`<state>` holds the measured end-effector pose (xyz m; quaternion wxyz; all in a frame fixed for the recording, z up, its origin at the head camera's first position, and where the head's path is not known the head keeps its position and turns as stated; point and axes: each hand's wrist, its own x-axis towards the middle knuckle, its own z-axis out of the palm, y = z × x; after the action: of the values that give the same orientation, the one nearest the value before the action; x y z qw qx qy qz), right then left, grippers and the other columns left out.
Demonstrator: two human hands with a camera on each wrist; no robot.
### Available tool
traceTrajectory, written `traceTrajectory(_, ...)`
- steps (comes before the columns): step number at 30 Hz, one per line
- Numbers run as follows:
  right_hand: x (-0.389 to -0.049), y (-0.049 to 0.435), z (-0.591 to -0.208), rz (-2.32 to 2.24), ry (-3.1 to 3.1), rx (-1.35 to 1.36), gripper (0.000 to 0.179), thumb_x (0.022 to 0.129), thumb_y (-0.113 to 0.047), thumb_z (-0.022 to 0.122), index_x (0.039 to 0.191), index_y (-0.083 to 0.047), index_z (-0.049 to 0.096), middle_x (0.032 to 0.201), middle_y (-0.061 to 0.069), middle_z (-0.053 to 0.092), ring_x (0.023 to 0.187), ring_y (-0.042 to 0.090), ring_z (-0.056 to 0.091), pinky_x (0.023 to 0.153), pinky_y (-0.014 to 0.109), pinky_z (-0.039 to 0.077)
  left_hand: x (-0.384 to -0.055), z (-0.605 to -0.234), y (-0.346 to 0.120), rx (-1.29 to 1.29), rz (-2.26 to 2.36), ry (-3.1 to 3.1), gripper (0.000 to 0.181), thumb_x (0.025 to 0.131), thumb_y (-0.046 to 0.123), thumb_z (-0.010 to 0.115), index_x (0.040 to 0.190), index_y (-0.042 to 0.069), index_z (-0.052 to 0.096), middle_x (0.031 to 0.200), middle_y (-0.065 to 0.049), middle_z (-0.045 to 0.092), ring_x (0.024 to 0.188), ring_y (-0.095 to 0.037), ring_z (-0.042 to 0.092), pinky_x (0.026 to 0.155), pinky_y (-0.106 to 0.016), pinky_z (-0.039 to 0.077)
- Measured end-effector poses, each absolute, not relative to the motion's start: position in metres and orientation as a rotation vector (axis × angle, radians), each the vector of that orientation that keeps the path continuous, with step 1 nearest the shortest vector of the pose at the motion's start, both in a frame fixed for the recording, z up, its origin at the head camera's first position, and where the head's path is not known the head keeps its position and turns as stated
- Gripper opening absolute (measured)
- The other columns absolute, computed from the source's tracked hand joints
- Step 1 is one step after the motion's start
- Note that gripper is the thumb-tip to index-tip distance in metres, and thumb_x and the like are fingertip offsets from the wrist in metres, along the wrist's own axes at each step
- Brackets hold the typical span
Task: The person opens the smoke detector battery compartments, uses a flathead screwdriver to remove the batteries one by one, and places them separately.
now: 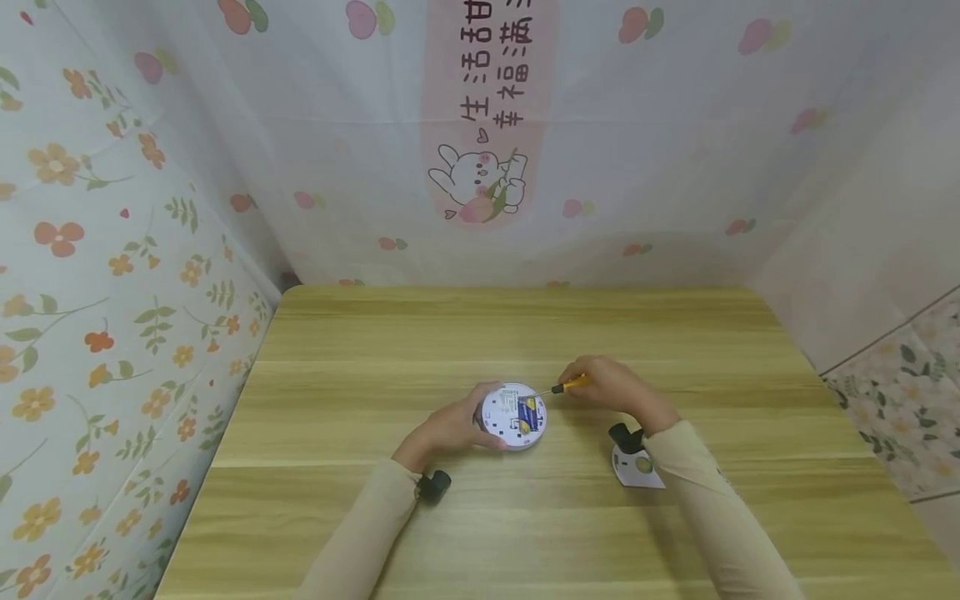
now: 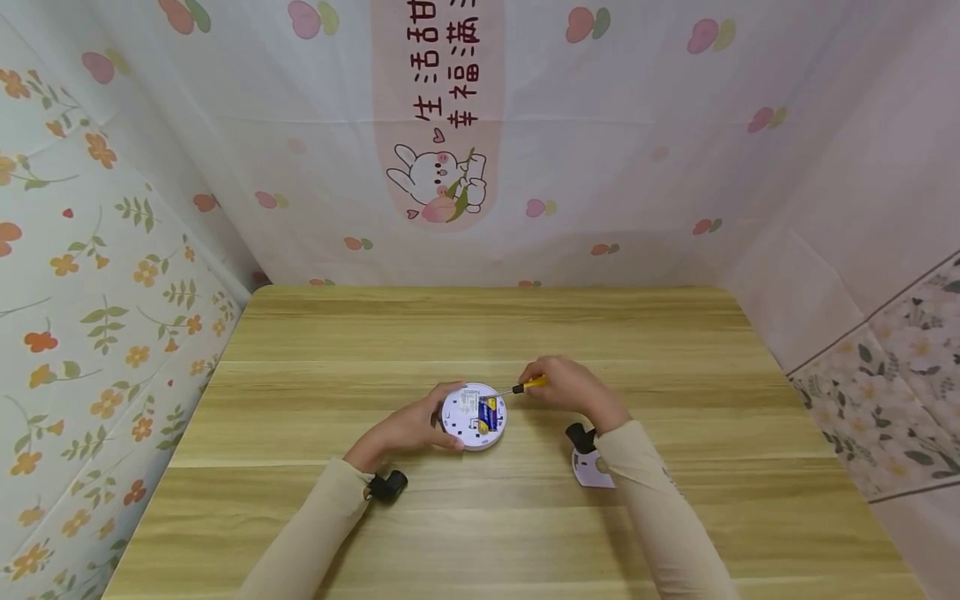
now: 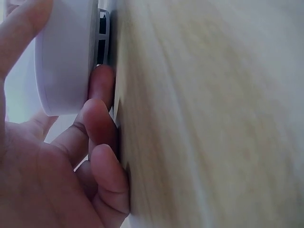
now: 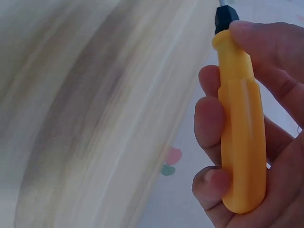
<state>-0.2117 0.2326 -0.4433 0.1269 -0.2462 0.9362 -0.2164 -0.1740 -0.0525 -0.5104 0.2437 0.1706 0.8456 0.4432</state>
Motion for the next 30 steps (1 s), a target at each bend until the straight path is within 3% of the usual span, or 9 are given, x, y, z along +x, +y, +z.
traceTrajectory(11, -0.206, 0.228, -0.438, -0.590, 2.749, -0.668, 0.017, 0.088, -0.010, 0.066, 0.102, -0.014, 0.074, 0.101, 0.005, 0.070, 0.088, 0.019, 0.062, 0.082, 0.043, 0.053, -0.173, -0.509, -0.053, 0.456, 1.216, 2.301, 0.104, 0.069, 0.039, 0.085, 0.152, 0.032, 0.023, 0.147, -0.015, 0.046, 0.128, -0.037, 0.049, 0.101, -0.056, 0.040)
traceTrajectory(23, -0.215, 0.236, -0.450, -0.691, 2.680, -0.696, 0.018, 0.088, -0.007, 0.064, 0.102, -0.012, 0.074, 0.108, 0.008, 0.072, 0.101, 0.027, 0.064, 0.090, 0.049, 0.051, -0.173, -0.511, -0.053, 0.455, 1.208, 2.305, 0.101, 0.071, 0.040, 0.083, 0.152, 0.032, 0.023, 0.144, -0.017, 0.048, 0.125, -0.038, 0.051, 0.099, -0.055, 0.041)
traceTrajectory(30, -0.222, 0.238, -0.457, -0.789, 2.614, -0.739, 0.018, 0.088, -0.008, 0.063, 0.102, -0.010, 0.074, 0.106, 0.008, 0.072, 0.099, 0.024, 0.064, 0.089, 0.046, 0.051, -0.175, -0.511, -0.054, 0.484, 1.192, 2.322, 0.101, 0.071, 0.041, 0.083, 0.152, 0.032, 0.023, 0.144, -0.015, 0.050, 0.124, -0.036, 0.052, 0.097, -0.053, 0.043)
